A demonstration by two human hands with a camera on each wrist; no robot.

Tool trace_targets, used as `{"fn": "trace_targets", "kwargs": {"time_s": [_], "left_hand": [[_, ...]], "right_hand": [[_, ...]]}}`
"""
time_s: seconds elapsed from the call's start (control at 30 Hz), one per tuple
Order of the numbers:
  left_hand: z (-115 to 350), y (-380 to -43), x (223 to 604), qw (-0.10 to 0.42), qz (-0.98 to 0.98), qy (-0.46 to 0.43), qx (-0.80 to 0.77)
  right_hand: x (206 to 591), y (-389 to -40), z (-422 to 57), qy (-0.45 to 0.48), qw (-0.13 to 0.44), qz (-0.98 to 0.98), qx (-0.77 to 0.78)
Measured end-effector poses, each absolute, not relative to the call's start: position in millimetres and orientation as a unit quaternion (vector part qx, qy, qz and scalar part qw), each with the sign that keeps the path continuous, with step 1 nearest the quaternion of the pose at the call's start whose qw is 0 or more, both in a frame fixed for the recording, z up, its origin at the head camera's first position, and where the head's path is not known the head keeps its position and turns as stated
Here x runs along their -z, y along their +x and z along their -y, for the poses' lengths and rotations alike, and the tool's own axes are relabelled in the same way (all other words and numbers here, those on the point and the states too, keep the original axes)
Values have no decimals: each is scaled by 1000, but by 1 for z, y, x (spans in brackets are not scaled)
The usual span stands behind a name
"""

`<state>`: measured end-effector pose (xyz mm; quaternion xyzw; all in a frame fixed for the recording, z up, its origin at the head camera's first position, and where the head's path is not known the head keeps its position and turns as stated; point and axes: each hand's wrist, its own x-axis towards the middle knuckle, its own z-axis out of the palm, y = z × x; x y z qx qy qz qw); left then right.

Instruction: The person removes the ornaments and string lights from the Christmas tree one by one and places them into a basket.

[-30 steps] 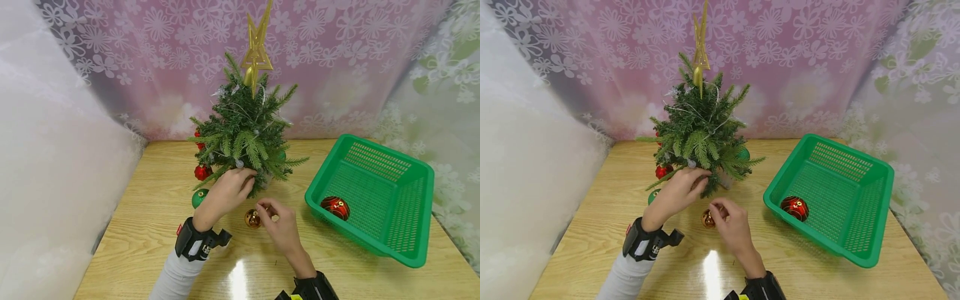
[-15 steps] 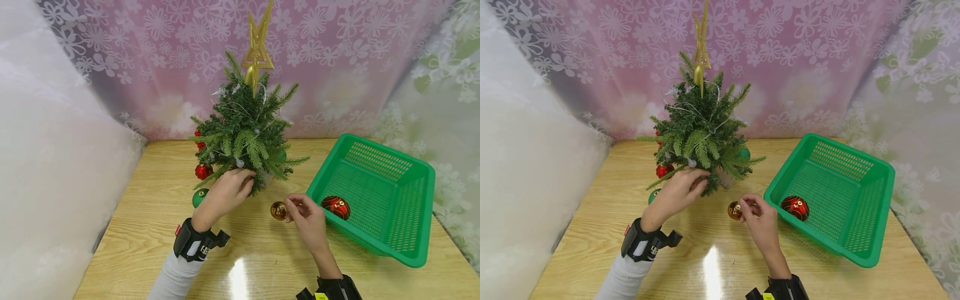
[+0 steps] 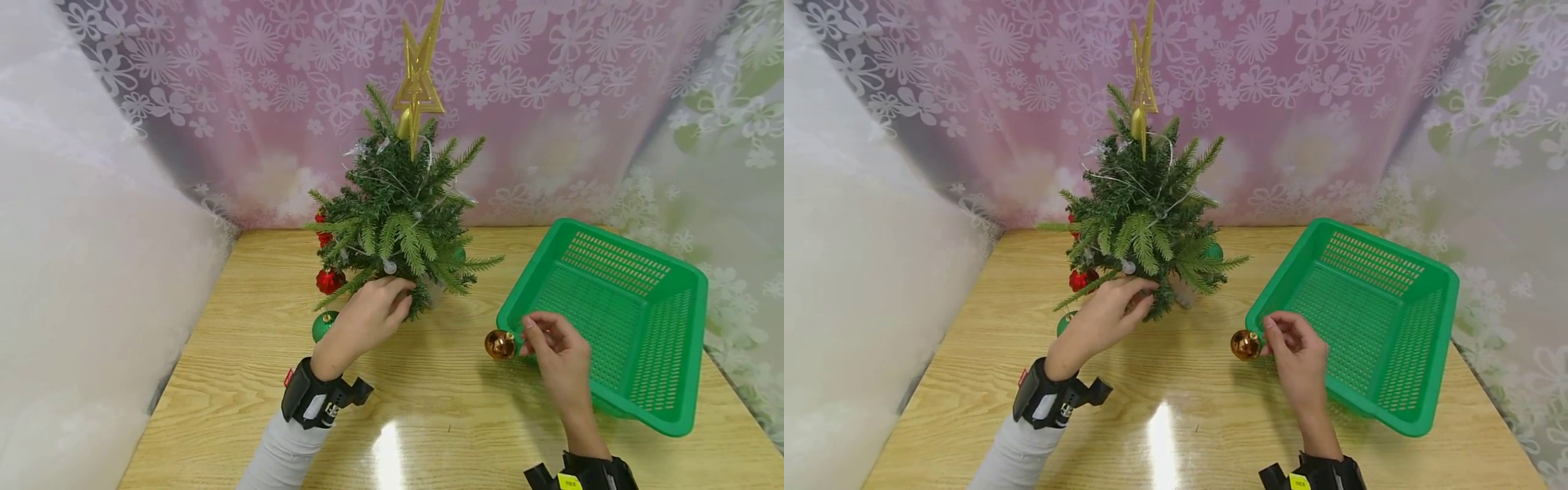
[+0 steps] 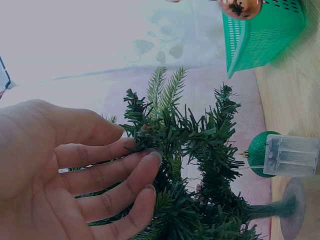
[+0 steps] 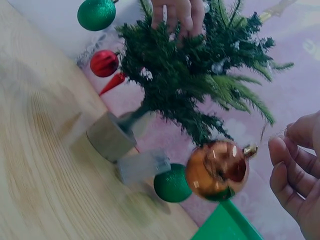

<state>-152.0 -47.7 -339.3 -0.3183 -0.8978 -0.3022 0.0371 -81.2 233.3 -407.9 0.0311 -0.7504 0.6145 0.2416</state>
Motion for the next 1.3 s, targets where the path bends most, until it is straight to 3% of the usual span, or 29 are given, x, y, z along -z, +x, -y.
{"fn": "trace_targets", "kwargs": {"time_s": [0.83, 1.3], "left_hand": [[47, -153, 339, 25, 899, -316, 302], [47, -154, 341, 20, 897, -317, 308]], "right_hand": [[397, -71, -288, 12, 327, 734, -596], [408, -59, -301, -95, 302, 774, -548]]}}
